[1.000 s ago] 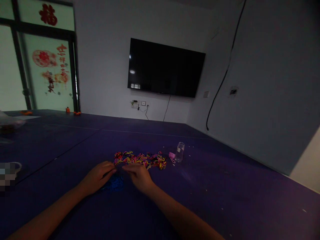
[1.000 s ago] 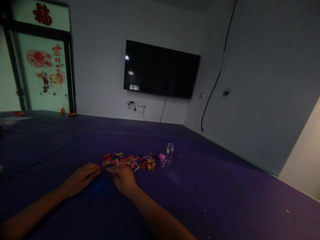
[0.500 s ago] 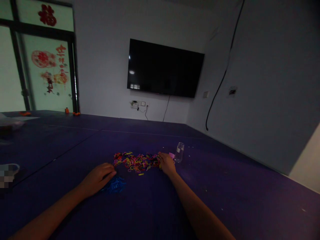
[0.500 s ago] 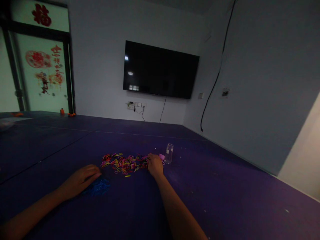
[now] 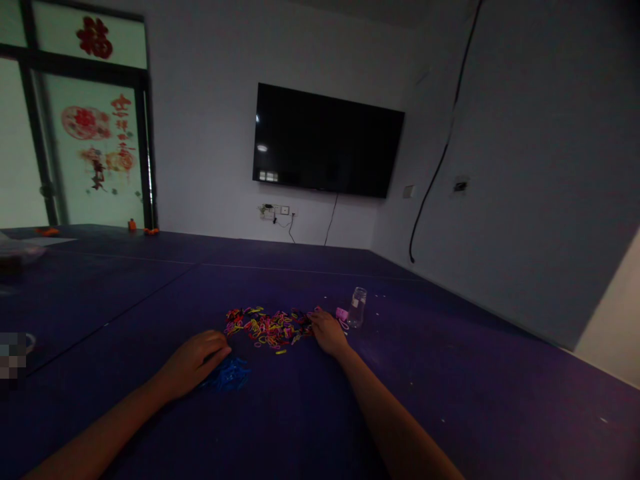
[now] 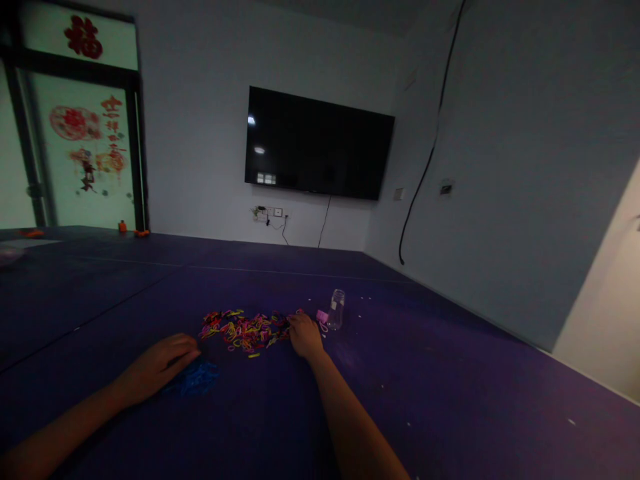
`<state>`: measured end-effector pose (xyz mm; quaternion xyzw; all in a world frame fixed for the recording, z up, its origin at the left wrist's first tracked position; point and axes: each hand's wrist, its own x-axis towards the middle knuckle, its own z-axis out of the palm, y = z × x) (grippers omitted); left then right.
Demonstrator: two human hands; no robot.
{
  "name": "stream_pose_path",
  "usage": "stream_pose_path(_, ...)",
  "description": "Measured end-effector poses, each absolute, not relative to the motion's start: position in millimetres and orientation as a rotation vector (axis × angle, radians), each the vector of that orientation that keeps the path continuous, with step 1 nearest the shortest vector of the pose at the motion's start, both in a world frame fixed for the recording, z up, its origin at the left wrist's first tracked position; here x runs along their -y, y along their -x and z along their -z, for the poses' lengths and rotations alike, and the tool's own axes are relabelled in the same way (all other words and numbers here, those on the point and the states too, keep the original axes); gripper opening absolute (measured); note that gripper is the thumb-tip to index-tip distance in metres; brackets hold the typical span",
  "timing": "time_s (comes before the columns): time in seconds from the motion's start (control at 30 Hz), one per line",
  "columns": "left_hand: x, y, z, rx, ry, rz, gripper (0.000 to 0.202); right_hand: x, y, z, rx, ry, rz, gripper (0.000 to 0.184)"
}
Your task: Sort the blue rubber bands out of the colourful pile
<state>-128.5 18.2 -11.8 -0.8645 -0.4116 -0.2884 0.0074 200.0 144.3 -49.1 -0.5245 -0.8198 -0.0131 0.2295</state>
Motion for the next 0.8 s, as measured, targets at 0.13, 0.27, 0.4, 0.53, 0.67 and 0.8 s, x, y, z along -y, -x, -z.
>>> stream_pose_path(0.13, -17.8, 128.6, 11.6, 1.298, 2.697, 0.89, 0.035, -146.0, -199.8, 50.4, 2.253, 1.455, 0.024, 0.038)
stream_pose_path(0.27, -18.3, 128.9, 12.1, 1.301, 2.696, 0.892, 0.035, -147.0, -200.0, 51.0, 2.241, 1.462, 0.022, 0.035)
stream_pose_path(0.4, -19.2, 129.2, 12.7, 1.265, 2.683, 0.915, 0.035, -148.7, -200.7, 51.3, 2.222, 1.464, 0.017, 0.032)
stream_pose_path(0.53, -18.6, 129.0, 12.5, 1.274, 2.684, 0.906, 0.035, -150.1, -200.9, 49.7, 2.197, 1.451, 0.014, 0.033)
stream_pose_path(0.67, -17.4, 128.6, 11.9, 1.272, 2.687, 0.91, 0.035, -149.5, -201.3, 48.1, 2.186, 1.445, 0.009, 0.034)
stream_pose_path(0.8, -17.4, 128.5, 11.8, 1.261, 2.689, 0.907, 0.035, -147.8, -201.5, 49.0, 2.217, 1.443, 0.005, 0.035)
